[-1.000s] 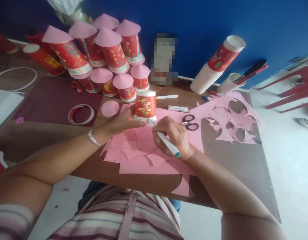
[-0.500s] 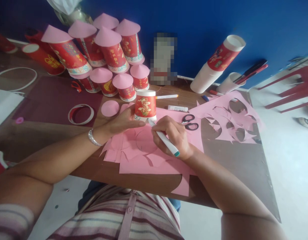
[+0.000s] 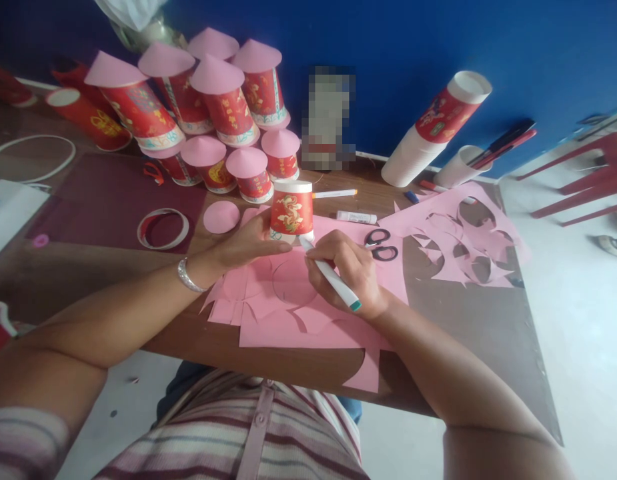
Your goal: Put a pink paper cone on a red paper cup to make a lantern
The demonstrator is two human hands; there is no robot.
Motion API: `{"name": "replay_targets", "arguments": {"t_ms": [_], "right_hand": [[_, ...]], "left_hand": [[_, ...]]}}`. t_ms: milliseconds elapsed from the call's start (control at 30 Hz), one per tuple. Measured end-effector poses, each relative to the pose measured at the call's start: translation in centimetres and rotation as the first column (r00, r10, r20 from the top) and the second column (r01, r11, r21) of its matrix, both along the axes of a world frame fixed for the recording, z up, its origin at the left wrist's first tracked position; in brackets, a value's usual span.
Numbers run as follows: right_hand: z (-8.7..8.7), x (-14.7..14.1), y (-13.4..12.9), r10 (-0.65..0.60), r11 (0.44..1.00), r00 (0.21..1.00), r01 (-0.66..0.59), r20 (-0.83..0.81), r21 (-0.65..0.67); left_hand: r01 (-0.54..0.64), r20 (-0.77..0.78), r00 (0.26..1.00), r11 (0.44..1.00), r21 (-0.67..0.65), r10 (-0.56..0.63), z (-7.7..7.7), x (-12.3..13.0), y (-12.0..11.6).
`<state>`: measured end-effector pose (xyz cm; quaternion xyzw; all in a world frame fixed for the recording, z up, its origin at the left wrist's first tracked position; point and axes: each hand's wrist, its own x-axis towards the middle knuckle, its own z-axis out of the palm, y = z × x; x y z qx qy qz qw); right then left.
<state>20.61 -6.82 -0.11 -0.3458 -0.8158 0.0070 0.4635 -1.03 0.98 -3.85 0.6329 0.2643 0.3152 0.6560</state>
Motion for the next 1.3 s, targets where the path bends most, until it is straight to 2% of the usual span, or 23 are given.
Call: {"name": "replay_targets", "arguments": {"t_ms": [300,500,1100,1300], "right_hand": [[-0.09,-0.11,-0.2,-0.021,1.0,1.0,0.02,-0.015,-0.016],[-0.09,-0.14,-0.15,-0.002,1.0,1.0,0.001,-0.024,-0.018],[-0.05,-0.15,-0.18,0.001,0.999,1.0,-0.001,0.001,-0.034],[-0.22,-0.16,-0.2,0.028,0.999,1.0,-0.028,-0.009,-0.038]], "left_hand": [[-0.017,0.005,1.0,1.0,-0.016,0.017,0.2,0.05,-0.19],[-0.007,-0.011,1.0,1.0,0.02,0.007,0.41,0.09,-0.15],[-0.004,-0.002,1.0,0.999,0.033,0.004,0.16,0.08,-0.06],[-0.016,-0.069,0.998,1.0,0.012,0.017,0.66,0.09,-0.25]]}}
